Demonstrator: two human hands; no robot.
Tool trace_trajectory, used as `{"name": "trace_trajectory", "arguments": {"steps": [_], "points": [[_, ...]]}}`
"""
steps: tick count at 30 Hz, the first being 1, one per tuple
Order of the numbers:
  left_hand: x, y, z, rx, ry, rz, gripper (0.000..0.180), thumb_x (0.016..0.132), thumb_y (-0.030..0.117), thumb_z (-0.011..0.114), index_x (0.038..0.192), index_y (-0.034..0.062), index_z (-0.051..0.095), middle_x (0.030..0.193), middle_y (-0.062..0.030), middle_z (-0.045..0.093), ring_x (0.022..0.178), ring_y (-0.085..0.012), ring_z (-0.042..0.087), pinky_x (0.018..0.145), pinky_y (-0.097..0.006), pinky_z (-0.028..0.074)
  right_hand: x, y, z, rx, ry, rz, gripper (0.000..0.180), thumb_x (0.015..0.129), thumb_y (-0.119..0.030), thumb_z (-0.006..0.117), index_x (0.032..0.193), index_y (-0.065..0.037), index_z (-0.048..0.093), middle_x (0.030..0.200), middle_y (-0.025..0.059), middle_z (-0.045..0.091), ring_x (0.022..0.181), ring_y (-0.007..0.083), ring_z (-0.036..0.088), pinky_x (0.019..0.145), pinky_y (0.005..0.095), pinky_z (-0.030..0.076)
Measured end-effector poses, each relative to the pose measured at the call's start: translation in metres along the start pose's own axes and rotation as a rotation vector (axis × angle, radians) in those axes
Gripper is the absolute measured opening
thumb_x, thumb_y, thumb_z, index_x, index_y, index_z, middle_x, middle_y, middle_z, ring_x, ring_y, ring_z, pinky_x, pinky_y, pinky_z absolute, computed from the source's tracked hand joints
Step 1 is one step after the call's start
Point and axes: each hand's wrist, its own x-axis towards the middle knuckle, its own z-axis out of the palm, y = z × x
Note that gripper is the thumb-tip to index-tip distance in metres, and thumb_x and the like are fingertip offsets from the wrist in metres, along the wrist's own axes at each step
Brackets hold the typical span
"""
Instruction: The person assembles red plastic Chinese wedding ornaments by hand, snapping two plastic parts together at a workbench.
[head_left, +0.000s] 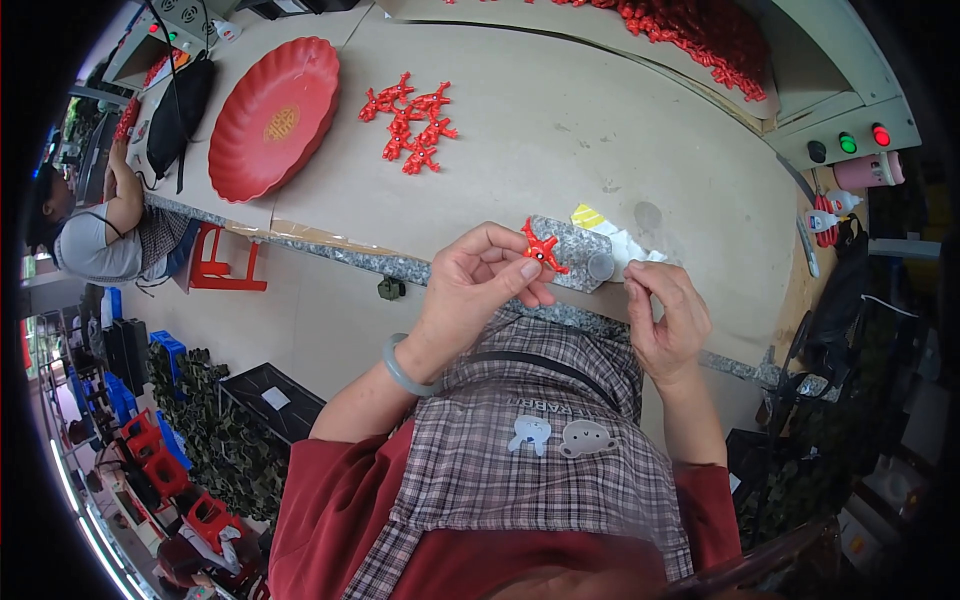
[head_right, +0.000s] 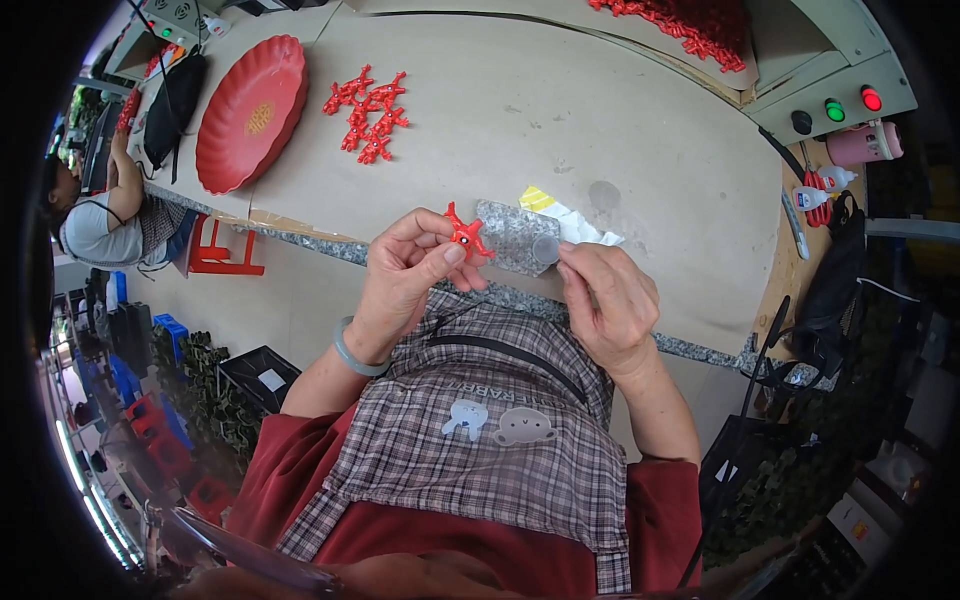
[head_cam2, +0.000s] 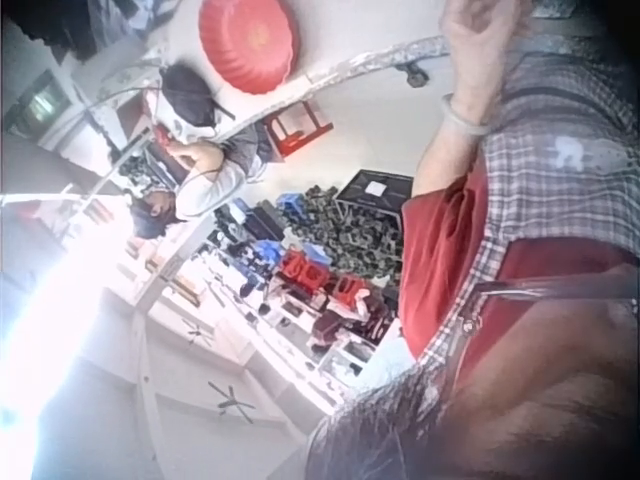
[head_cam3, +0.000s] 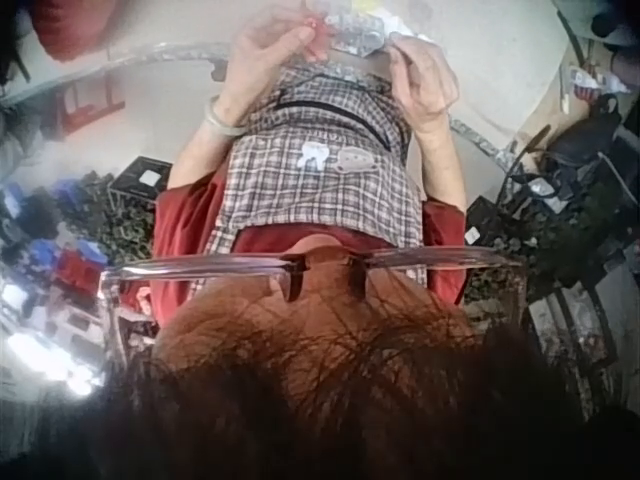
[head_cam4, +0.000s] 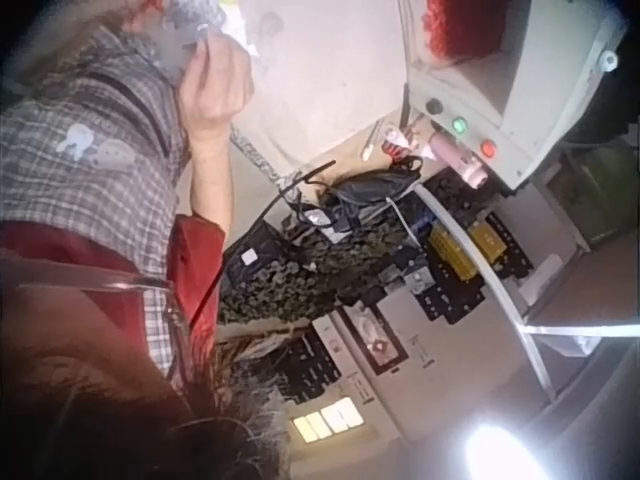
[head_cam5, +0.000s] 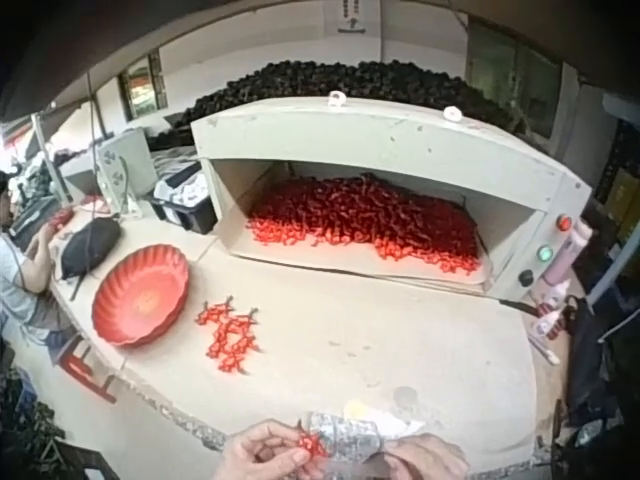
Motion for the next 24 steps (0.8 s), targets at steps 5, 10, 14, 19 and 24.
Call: {"name": "trace_trajectory", "arguments": {"steps": [5, 10, 14, 19, 24], "points": [[-0.004, 0.006, 0.001, 0.089, -0.031, -0.025, 0.018, 0.094, 0.004, 0.063, 0.111, -0.0029, 0.061, 0.092, -0.0111, 0.070, 0.074, -0.0128, 0.067, 0.065, -0.023, 0.055, 0.002, -0.003, 0.003, 0.102, -0.042, 0.122, 0.026, 0.078, 0.010, 0.070, 0.102, 0.001, 0.067, 0.087, 0.0127, 0.069, 0.071, 0.0217, 0.068, 0.061, 0.0285, 0.054], [-0.007, 0.011, 0.006, 0.162, -0.104, -0.027, 0.018, 0.093, 0.006, 0.065, 0.108, -0.0037, 0.066, 0.093, -0.0075, 0.069, 0.078, -0.0092, 0.065, 0.066, -0.022, 0.054, 0.018, -0.007, 0.004, 0.472, -0.168, 0.405, 0.028, 0.084, 0.005, 0.066, 0.111, -0.002, 0.068, 0.101, 0.0103, 0.066, 0.077, 0.0166, 0.068, 0.068, 0.0267, 0.056], [-0.008, 0.008, 0.002, 0.321, -0.158, -0.011, 0.018, 0.092, 0.009, 0.067, 0.104, -0.0037, 0.068, 0.095, -0.0062, 0.069, 0.080, -0.0093, 0.065, 0.068, -0.023, 0.053, 0.029, -0.009, 0.001, 0.482, -0.365, 0.322, 0.024, 0.082, 0.003, 0.070, 0.106, -0.003, 0.070, 0.097, 0.0088, 0.066, 0.077, 0.0160, 0.068, 0.065, 0.0273, 0.055], [-0.006, 0.013, 0.006, 0.487, -0.205, 0.071, 0.018, 0.091, 0.010, 0.067, 0.104, -0.0028, 0.068, 0.093, -0.0090, 0.069, 0.079, -0.0131, 0.067, 0.069, -0.025, 0.054, 0.031, -0.008, 0.000, 0.392, -0.392, 0.243, 0.017, 0.080, 0.001, 0.073, 0.097, -0.002, 0.070, 0.090, 0.0076, 0.067, 0.076, 0.0181, 0.068, 0.063, 0.0282, 0.055], [-0.006, 0.014, 0.008, 0.691, -0.236, 0.156, 0.017, 0.089, 0.010, 0.068, 0.102, -0.0012, 0.068, 0.091, -0.0111, 0.069, 0.077, -0.0199, 0.069, 0.068, -0.029, 0.054, 0.026, -0.007, 0.001, 0.362, -0.415, 0.201, 0.013, 0.079, 0.000, 0.074, 0.092, -0.002, 0.070, 0.088, 0.0078, 0.067, 0.075, 0.0196, 0.068, 0.062, 0.0291, 0.055]]}}
